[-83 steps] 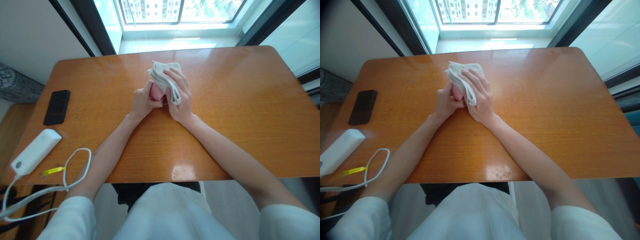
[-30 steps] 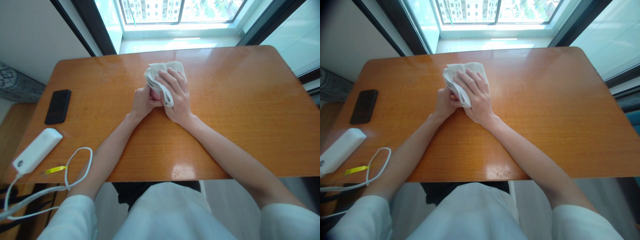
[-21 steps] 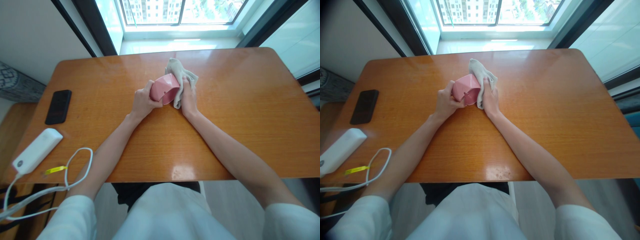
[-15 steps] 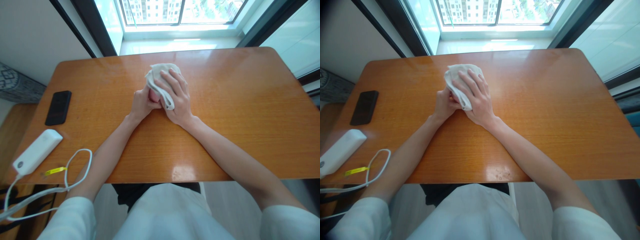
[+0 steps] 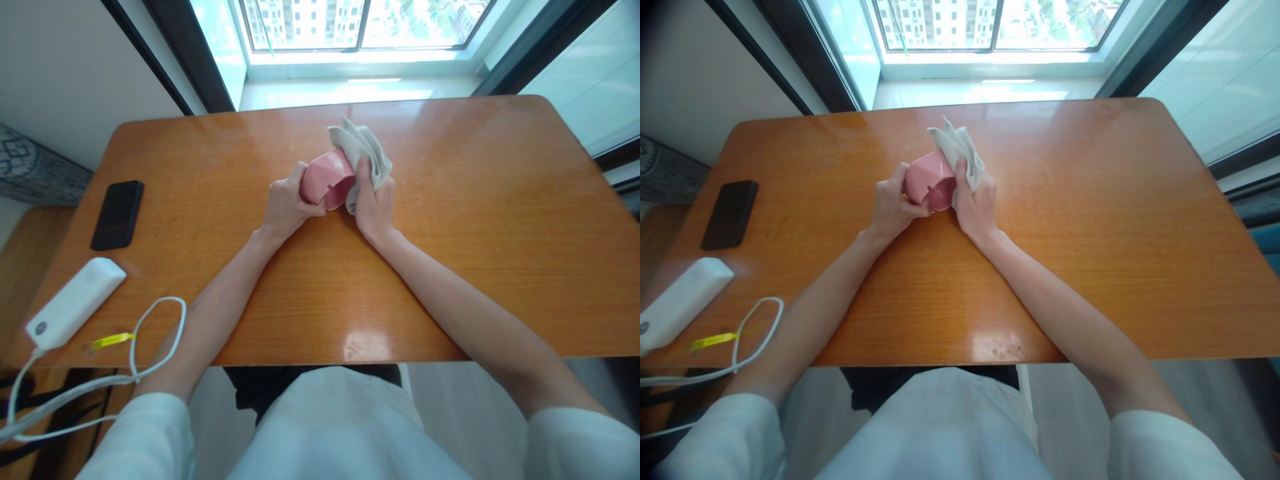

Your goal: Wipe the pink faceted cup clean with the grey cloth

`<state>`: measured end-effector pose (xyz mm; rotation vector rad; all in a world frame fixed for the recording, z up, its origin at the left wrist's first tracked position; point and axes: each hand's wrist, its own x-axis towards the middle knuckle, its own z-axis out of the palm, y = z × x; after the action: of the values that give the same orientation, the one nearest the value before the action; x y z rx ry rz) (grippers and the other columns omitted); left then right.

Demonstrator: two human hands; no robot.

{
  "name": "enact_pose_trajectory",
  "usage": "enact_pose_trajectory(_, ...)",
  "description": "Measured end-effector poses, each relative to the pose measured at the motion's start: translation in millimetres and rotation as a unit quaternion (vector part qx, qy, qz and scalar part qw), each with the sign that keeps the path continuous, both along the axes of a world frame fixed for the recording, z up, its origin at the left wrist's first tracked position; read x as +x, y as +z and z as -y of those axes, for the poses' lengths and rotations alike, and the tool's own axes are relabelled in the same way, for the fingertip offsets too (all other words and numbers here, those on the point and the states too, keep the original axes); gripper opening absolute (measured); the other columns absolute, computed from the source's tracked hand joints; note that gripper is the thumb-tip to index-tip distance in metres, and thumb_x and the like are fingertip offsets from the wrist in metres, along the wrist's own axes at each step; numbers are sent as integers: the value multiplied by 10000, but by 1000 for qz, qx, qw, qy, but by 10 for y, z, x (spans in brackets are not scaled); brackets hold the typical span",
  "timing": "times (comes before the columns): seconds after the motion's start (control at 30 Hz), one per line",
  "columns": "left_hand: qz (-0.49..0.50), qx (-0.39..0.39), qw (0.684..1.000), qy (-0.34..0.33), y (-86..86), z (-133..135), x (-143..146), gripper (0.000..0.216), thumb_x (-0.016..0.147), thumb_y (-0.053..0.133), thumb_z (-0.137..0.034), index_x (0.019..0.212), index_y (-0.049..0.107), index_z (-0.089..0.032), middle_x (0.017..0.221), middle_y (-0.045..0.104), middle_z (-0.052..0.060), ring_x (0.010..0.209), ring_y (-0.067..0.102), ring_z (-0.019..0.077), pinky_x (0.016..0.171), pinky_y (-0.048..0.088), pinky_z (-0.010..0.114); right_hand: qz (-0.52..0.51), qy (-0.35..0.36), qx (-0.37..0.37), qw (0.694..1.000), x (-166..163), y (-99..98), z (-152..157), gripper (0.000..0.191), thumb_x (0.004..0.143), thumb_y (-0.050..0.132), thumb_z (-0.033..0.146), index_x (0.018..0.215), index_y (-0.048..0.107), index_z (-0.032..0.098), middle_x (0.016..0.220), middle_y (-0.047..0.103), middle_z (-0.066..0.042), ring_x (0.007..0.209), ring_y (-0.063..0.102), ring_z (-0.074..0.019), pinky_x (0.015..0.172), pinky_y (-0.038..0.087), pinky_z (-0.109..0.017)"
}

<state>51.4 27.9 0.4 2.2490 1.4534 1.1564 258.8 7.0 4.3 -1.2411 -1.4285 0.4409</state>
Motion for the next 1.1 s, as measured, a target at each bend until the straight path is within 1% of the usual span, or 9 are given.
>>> enact_pose_trajectory(0.13, -9, -42, 999, -33, -139, -124, -49, 435, 905, 772, -687, 958, 641, -275, 753, 703, 29, 766, 678, 255, 692, 429, 399, 185, 119, 121, 968, -191, 171, 246, 596, 1118, 455, 753, 1528, 717, 408, 1659, 696, -7, 1686, 536, -352, 1475, 290, -691)
enact_pose_trajectory(0.23, -13, -55, 997, -44, -163, -150, -53, 448, 978, 693, -677, 838, 581, -267, 704, 654, 37, 804, 667, 256, 723, 445, 406, 244, 139, 159, 946, -229, 198, 272, 547, 1151, 423, 664, 1573, 682, 432, 1690, 677, 24, 1709, 513, -328, 1501, 241, -668)
enact_pose_trajectory(0.33, -8, -30, 999, -22, -78, -75, -18, 432, 866, 831, -627, 950, 613, -264, 703, 635, -7, 714, 641, 217, 690, 435, 377, 170, 71, 129, 974, -153, 109, 162, 573, 1176, 356, 655, 1554, 690, 381, 1665, 693, -23, 1654, 573, -299, 1457, 378, -604)
enact_pose_trajectory(0.47, -2, 3, 1000, 4, 38, 31, 31, 466, 797, 888, -561, 1050, 628, -270, 715, 625, -29, 660, 648, 208, 664, 396, 359, -8, -20, 6, 1000, -36, -69, -9, 689, 1163, 306, 752, 1355, 770, 280, 1339, 829, -72, 1304, 779, -282, 1221, 628, -568)
enact_pose_trajectory(0.57, 0, 2, 1000, 2, 39, 35, 28, 462, 816, 881, -572, 1067, 637, -270, 729, 654, -22, 690, 681, 219, 668, 411, 354, -32, -29, -8, 999, -34, -80, -13, 698, 1162, 309, 756, 1319, 780, 265, 1262, 846, -65, 1258, 791, -275, 1167, 658, -550)
enact_pose_trajectory(0.73, 4, -14, 1000, -20, -85, -77, -50, 487, 858, 853, -687, 1029, 654, -276, 730, 675, -5, 709, 666, 229, 670, 459, 381, 154, 73, 127, 977, -150, 128, 183, 587, 1155, 412, 681, 1558, 692, 360, 1671, 686, -49, 1697, 524, -323, 1449, 382, -631)
enact_pose_trajectory(0.87, -40, -48, 997, -48, -133, -138, -71, 493, 930, 746, -727, 832, 603, -265, 666, 626, 11, 679, 606, 211, 665, 443, 395, 246, 137, 160, 946, -221, 193, 257, 567, 1135, 425, 694, 1578, 669, 437, 1703, 665, 33, 1731, 480, -337, 1496, 251, -679)
enact_pose_trajectory(1.0, -20, -27, 999, 1, -58, -68, -17, 526, 799, 873, -675, 1069, 663, -276, 739, 681, -3, 701, 644, 224, 674, 446, 377, 119, 55, 103, 986, -173, 85, 138, 633, 1159, 324, 731, 1499, 711, 364, 1570, 745, -40, 1615, 607, -300, 1427, 428, -592)
enact_pose_trajectory(1.1, -4, -1, 1000, 3, -11, -13, 6, 499, 794, 880, -607, 1090, 650, -276, 752, 684, 4, 752, 706, 251, 678, 431, 360, -27, -8, -9, 1000, -66, -62, -28, 676, 1153, 320, 771, 1262, 775, 283, 1273, 840, -49, 1286, 782, -269, 1243, 610, -538)
